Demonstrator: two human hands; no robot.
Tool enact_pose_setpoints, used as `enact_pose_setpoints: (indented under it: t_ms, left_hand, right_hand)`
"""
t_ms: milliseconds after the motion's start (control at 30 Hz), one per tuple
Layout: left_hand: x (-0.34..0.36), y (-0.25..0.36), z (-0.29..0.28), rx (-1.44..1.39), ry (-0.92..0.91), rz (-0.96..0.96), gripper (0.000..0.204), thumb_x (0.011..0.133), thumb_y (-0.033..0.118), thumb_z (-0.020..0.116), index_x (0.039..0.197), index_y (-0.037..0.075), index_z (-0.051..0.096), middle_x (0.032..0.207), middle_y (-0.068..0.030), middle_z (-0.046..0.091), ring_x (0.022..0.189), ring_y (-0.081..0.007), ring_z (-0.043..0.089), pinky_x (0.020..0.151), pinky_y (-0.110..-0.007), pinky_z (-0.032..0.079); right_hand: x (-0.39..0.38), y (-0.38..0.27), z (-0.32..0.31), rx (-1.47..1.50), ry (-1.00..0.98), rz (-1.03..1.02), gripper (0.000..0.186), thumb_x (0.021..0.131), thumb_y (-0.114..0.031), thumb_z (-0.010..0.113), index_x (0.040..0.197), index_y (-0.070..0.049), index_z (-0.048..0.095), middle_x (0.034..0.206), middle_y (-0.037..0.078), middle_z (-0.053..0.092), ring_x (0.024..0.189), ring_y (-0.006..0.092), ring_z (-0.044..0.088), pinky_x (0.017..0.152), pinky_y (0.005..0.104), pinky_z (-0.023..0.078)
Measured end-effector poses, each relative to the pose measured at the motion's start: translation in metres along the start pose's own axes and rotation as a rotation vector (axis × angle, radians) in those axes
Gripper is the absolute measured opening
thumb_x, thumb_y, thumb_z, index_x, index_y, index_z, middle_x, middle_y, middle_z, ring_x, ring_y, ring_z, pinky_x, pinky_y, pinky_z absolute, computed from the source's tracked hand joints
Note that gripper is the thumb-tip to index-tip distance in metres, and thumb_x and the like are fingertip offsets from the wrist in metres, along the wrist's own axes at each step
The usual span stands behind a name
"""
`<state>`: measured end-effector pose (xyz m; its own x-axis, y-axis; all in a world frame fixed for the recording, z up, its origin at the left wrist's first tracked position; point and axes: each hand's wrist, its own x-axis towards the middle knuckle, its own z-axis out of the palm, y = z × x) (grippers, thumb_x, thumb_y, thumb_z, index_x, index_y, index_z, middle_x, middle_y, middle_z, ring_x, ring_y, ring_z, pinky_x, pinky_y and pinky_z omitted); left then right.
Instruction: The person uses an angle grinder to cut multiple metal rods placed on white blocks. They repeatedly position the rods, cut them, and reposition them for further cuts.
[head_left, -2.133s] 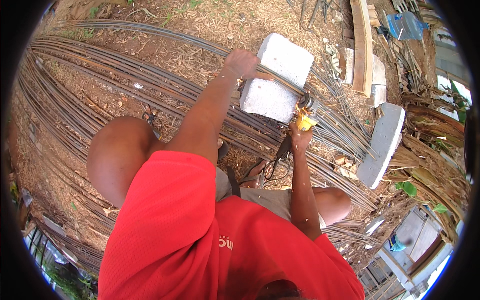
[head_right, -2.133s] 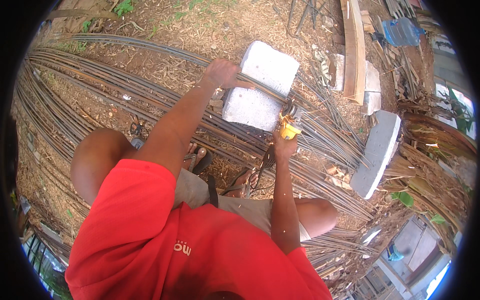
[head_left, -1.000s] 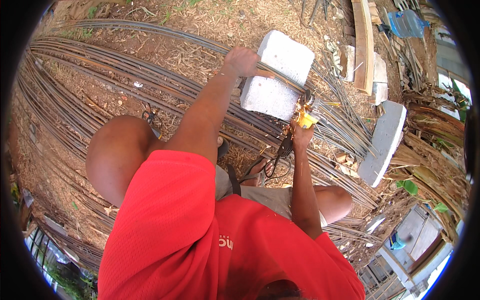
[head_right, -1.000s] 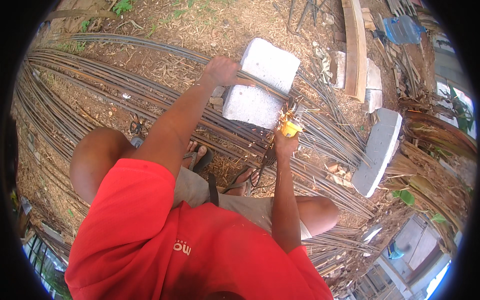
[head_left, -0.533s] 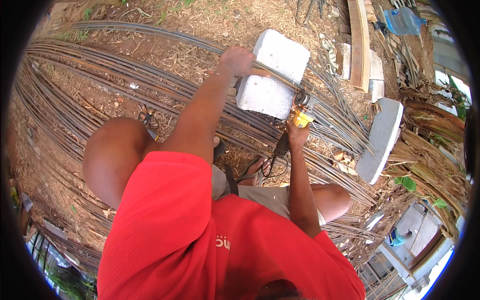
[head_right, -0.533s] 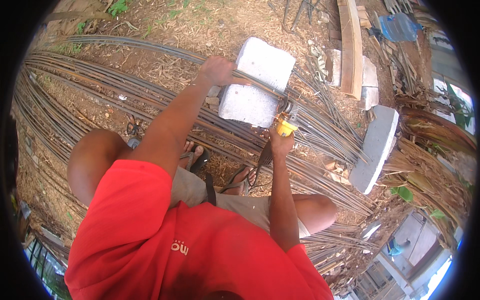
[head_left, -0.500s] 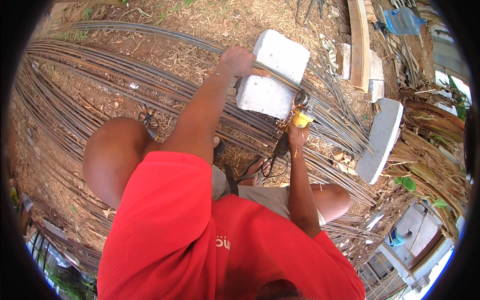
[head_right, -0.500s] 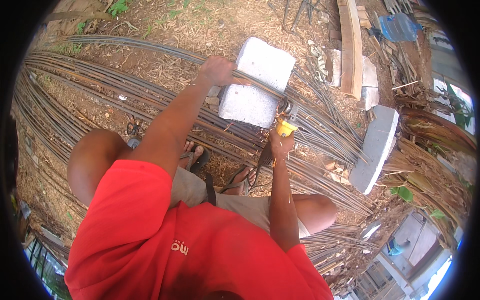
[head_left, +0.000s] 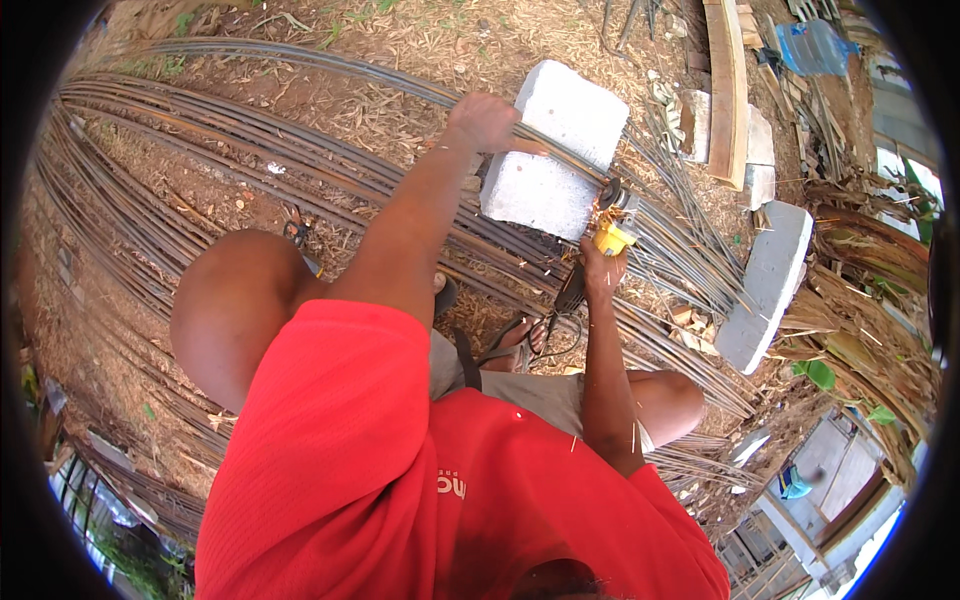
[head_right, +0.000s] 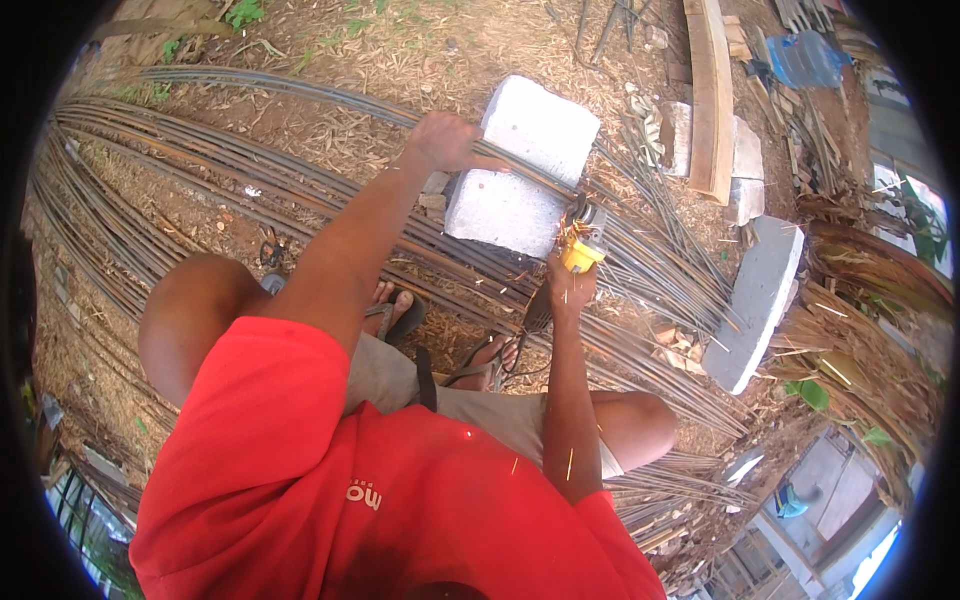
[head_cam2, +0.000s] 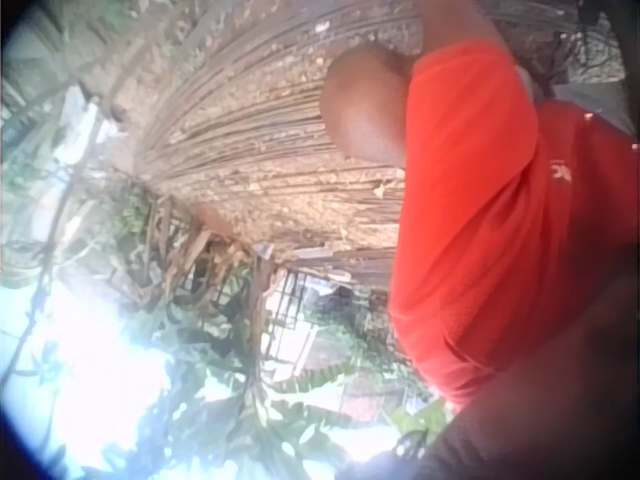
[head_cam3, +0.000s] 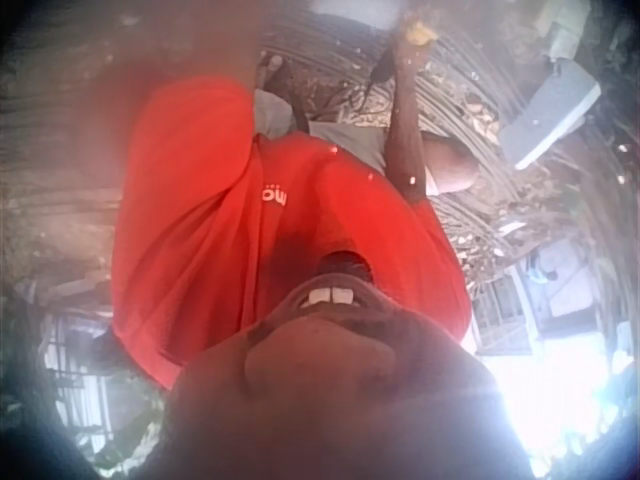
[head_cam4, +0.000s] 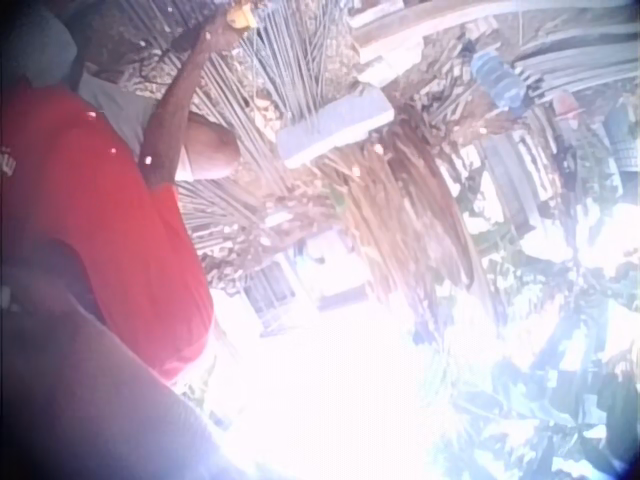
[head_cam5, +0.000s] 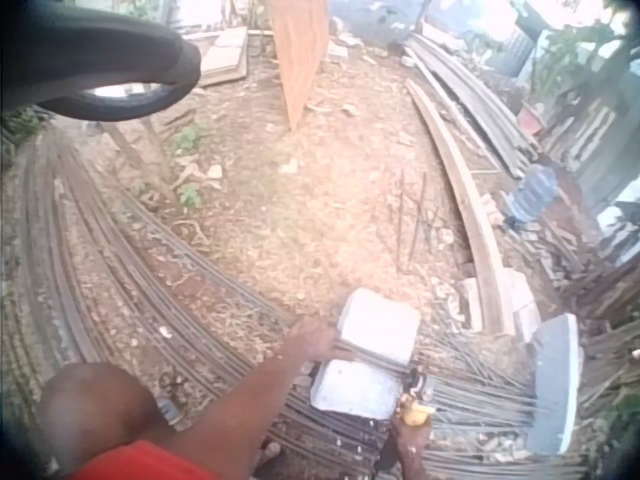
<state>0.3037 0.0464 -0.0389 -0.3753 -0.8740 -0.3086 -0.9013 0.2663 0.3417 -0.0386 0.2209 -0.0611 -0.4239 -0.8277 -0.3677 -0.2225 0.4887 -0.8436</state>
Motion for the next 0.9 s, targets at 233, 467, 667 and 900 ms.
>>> enact_pose_setpoints:
  t_ms: [233, 467, 667, 900]
  left_hand:
    - [0.002, -0.004, 0.002, -0.002, 0.019, 0.025, 0.114, 0.078, 0.11, 0.045, 0.094, 0.005, 0.084, 0.086, -0.0126, 0.078, 0.089, -0.028, 0.079, 0.087, -0.044, 0.063]
    - [0.002, -0.001, 0.0, -0.013, -0.012, 0.004, 0.109, 0.081, 0.107, 0.049, 0.097, 0.006, 0.084, 0.085, -0.0167, 0.078, 0.089, -0.0307, 0.079, 0.089, -0.048, 0.062]
    - [0.0, -0.001, -0.001, 0.01, -0.022, -0.001, 0.113, 0.079, 0.11, 0.045, 0.095, 0.006, 0.084, 0.089, -0.0129, 0.079, 0.091, -0.0283, 0.08, 0.09, -0.045, 0.062]
    - [0.002, -0.002, 0.002, 0.021, 0.002, 0.014, 0.114, 0.078, 0.111, 0.043, 0.094, 0.005, 0.084, 0.086, -0.012, 0.078, 0.09, -0.0265, 0.079, 0.085, -0.044, 0.063]
  right_hand:
    - [0.008, 0.02, -0.002, -0.073, -0.012, -0.208, 0.046, 0.086, -0.001, 0.086, 0.127, -0.001, 0.065, 0.096, 0.006, 0.073, 0.075, 0.0172, 0.07, 0.062, 0.033, 0.06]
    - [-0.003, 0.005, -0.001, 0.002, 0.008, 0.001, 0.049, 0.082, -0.002, 0.087, 0.126, -0.001, 0.065, 0.095, 0.007, 0.073, 0.074, 0.0185, 0.07, 0.064, 0.0338, 0.058]
    - [-0.002, 0.003, 0.003, 0.044, 0.022, -0.072, 0.042, 0.084, -0.001, 0.087, 0.12, -0.001, 0.066, 0.095, 0.005, 0.072, 0.074, 0.0183, 0.069, 0.062, 0.0335, 0.059]
    - [-0.003, -0.012, 0.007, 0.082, 0.017, 0.002, 0.044, 0.084, -0.003, 0.088, 0.121, -0.002, 0.064, 0.096, 0.006, 0.073, 0.077, 0.0175, 0.07, 0.063, 0.0331, 0.06]
